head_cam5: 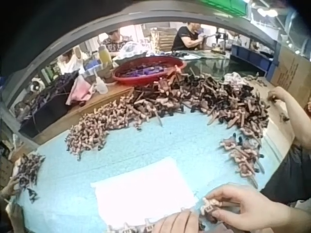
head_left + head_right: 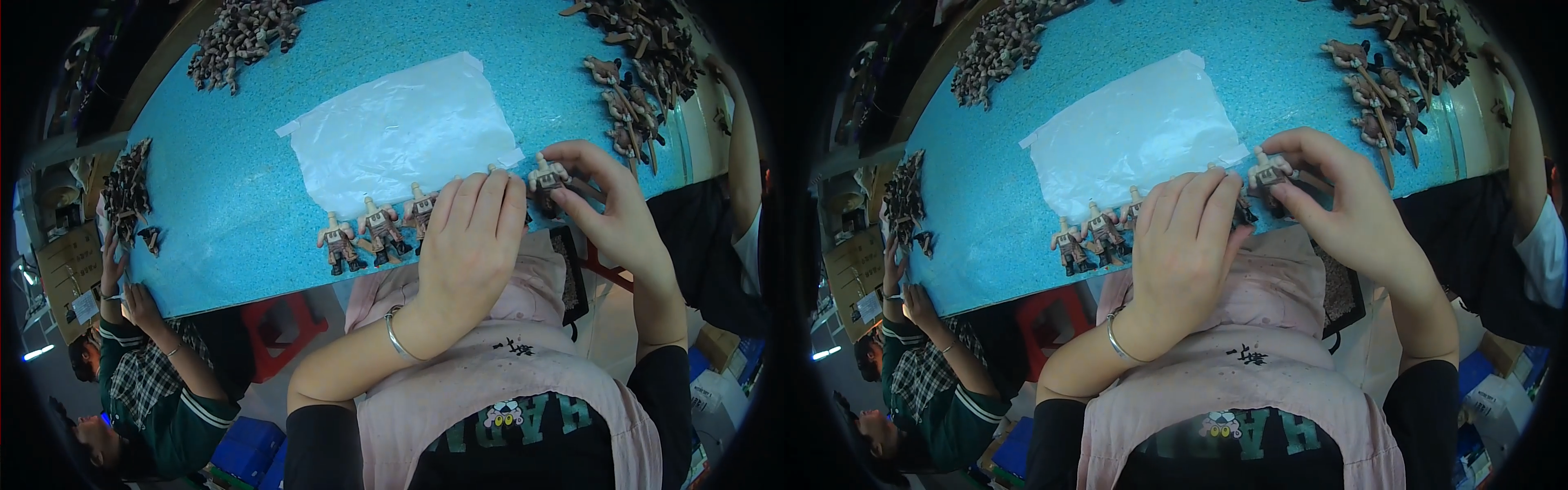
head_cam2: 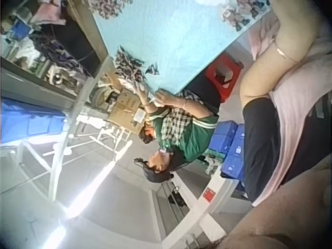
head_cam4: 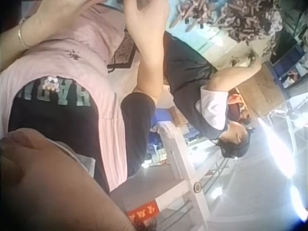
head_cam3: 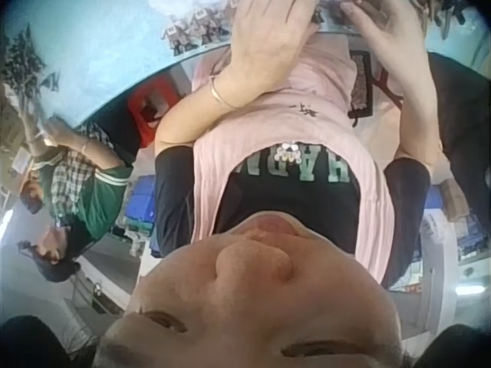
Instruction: The person applies glue to toy figurine bodies using a squeeze bottle. The person then fits parts onto the figurine bodies by hand to assemble the figurines.
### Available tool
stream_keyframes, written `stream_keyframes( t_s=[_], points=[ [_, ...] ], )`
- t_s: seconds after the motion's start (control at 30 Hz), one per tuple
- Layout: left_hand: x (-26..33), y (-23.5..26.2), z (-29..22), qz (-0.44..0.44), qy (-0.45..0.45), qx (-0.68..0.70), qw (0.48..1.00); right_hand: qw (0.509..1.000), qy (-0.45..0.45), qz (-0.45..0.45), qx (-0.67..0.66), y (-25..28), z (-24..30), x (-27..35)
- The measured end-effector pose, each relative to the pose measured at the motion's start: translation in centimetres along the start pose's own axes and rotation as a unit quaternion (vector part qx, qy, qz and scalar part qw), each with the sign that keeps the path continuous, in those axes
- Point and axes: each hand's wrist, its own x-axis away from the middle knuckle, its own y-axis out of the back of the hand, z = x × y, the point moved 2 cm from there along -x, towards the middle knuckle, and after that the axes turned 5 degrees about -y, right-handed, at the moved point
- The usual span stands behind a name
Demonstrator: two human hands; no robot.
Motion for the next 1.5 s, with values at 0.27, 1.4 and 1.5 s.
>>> stream_keyframes(
  t_s=[0.27,1.4,1.5],
  points=[
    [-0.4,0.5,-0.2,0.021,0.011,-0.015,1.000,0.978,0.160,-0.022,0.133,0.0,-0.5,-0.7],
    [4.8,9.5,7.8,0.121,0.000,-0.053,0.991,0.863,0.370,0.068,0.337,-6.8,3.9,-3.0],
    [4.4,11.5,9.2,0.044,-0.032,-0.058,0.997,0.878,0.359,0.040,0.313,-4.4,6.5,-5.9]
  ],
)
